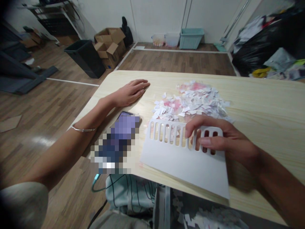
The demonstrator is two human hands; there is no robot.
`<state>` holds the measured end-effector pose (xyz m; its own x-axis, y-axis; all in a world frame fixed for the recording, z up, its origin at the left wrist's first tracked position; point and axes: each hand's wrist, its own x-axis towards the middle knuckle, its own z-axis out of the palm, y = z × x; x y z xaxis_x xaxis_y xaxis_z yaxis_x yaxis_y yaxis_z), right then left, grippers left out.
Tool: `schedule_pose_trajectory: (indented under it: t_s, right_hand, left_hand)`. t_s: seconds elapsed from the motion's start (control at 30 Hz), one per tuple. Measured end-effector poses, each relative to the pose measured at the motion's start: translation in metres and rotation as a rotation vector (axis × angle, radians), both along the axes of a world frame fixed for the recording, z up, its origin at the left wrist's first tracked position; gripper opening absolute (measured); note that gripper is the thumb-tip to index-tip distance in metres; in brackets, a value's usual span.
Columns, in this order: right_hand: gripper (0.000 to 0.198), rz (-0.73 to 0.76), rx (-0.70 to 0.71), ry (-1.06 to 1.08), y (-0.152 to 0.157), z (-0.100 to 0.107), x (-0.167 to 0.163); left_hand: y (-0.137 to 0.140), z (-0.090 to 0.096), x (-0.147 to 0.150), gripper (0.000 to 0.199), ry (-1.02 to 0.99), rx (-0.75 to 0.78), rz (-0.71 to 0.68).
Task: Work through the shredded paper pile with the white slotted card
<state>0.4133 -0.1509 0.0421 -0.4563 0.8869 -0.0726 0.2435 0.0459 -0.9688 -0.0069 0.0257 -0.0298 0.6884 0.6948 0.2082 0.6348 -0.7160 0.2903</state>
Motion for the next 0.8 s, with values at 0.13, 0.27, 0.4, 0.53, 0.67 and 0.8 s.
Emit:
schedule_pose_trajectory:
  t_s: [0.13, 0.27, 0.4, 0.53, 0.67, 0.8]
  right_hand:
    - [0.035, 0.026, -0.043, -0.015, -0.002, -0.001, -0.002]
    - [0.043, -0.007, -0.129, -0.065, -0.010, 0.002, -0.005]
    - [0.051, 0.041, -0.112, -0.092, -0.013, 0.002, -0.008]
    - [0.054, 0.084, -0.017, -0.138, -0.011, 0.000, -0.008]
    - [0.061, -0.064, 0.075, -0.199, -0.012, -0.004, 0.000]
    - [0.071, -0.096, 0.113, -0.237, -0.015, -0.010, 0.004]
  left_hand:
    - [0.001, -0.001, -0.001, 0.071, -0.005, 0.000, -0.004]
    - [0.002, -0.002, -0.002, 0.069, -0.017, -0.005, 0.003]
    - [0.002, -0.001, -0.003, 0.069, -0.018, -0.007, -0.002]
    - [0.002, 0.000, -0.002, 0.070, -0.008, -0.003, -0.012]
    - [0.001, 0.000, -0.002, 0.070, -0.004, -0.001, -0.010]
    - [0.001, -0.001, -0.003, 0.069, -0.014, -0.001, -0.012]
